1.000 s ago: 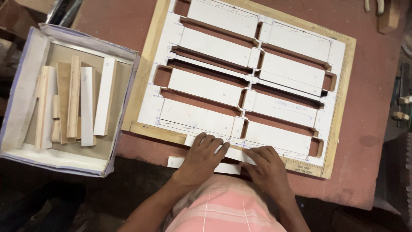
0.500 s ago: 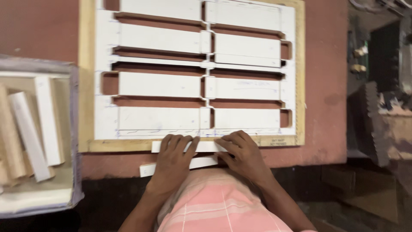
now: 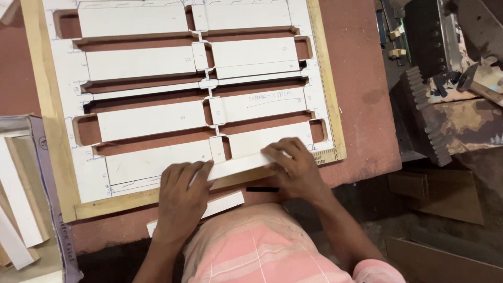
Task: The person places rectangular wooden pieces into a wooden jig with multiple slots. They pick up pieces from a nearby box and fit them into the jig one by one, filling the slots until the jig is full.
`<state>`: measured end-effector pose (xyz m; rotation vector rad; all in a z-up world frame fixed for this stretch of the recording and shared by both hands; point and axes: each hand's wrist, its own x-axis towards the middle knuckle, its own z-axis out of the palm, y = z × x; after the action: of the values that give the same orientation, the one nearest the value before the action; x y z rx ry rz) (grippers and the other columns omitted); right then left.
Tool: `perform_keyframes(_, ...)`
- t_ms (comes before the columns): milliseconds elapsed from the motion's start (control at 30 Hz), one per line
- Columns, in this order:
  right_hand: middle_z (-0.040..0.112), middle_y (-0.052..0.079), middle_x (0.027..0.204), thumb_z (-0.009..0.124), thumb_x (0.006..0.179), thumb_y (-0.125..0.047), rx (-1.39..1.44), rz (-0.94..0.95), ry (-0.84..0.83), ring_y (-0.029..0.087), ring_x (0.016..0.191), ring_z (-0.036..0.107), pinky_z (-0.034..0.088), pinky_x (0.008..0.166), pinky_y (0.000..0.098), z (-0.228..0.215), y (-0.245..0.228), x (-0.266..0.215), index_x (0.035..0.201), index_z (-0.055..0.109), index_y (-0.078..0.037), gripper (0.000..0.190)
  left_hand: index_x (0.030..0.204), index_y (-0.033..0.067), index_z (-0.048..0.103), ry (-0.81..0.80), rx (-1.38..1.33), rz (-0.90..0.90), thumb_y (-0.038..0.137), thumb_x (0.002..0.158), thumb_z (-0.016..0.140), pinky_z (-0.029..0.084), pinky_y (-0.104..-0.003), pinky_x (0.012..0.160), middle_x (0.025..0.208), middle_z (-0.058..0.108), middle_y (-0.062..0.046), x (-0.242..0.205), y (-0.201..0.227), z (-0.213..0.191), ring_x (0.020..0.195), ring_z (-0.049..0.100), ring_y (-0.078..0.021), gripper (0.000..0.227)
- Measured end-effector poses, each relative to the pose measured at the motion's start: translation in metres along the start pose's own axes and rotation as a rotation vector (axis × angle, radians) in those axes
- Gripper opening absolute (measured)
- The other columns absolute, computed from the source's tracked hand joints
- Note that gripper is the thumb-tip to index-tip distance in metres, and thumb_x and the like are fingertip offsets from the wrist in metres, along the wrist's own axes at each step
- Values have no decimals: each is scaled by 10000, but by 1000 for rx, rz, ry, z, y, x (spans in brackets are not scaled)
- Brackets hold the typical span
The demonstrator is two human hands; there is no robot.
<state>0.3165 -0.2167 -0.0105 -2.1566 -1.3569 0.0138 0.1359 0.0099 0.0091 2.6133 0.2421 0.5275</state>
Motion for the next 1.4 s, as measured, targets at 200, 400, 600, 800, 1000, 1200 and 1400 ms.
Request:
perform_keyframes(200, 658, 136, 1180, 836, 836, -51, -12, 40, 82, 280, 1071, 620, 582, 877, 384, 2, 81, 38, 1223, 747, -145, 408, 1199, 27, 706, 81, -44, 107, 126, 835, 807, 476, -465, 964, 1094, 699, -116, 71, -28, 51, 1031, 627, -308, 390)
perform_keyframes(400, 680, 87, 1115, 820, 842, -10, -115, 95, 123, 293, 1077, 597, 512, 931, 435, -11, 128, 82, 1175, 790, -117, 351, 1294, 40, 674, 93, -6, 73, 88, 828, 806, 430, -476, 1050, 1192, 672, -109, 128, -46, 88, 1154, 578, -316, 487)
perform_keyframes(600, 666, 102, 1118, 828, 865, -58, -75, 138, 151, 297, 1089, 582, 516, 906, 421, -9, 144, 91, 1162, 787, -111, 304, 1301, 45, 648, 95, -70, -51, 93, 818, 810, 398, -498, 1059, 1271, 653, -118, 135, -56, 90, 1200, 549, -318, 512)
perform_keyframes(800, 667, 97, 1109, 844, 871, -96, -105, 141, 178, 294, 1083, 581, 531, 851, 413, -5, 141, 92, 1177, 786, -118, 312, 1232, 62, 719, 120, -58, -35, 108, 858, 783, 407, -485, 1062, 1175, 673, -95, 130, -58, 92, 1175, 563, -309, 382)
perform_keyframes(1000, 668, 95, 1133, 845, 873, -66, -169, 84, 224, 285, 1086, 588, 546, 874, 405, 2, 140, 89, 1198, 772, -112, 336, 1143, 73, 771, 210, 23, 8, 92, 931, 748, 444, -458, 1021, 1081, 717, -63, 133, -60, 106, 1114, 607, -299, 214)
perform_keyframes(1200, 661, 100, 1124, 851, 856, -52, -175, 85, 214, 293, 1090, 585, 551, 873, 400, 2, 142, 91, 1185, 775, -108, 342, 1091, 76, 782, 224, 245, 141, 5, 816, 733, 463, -470, 1046, 1163, 725, -112, 123, -42, 104, 1133, 624, -302, 287)
perform_keyframes(1400, 656, 97, 1116, 845, 845, -47, -56, 238, 150, 277, 1067, 586, 557, 831, 388, -2, 138, 94, 1161, 784, -99, 326, 1057, -8, 766, 107, 106, 117, 202, 728, 789, 453, -542, 977, 1134, 715, -188, 113, -3, 110, 1097, 625, -357, 391)
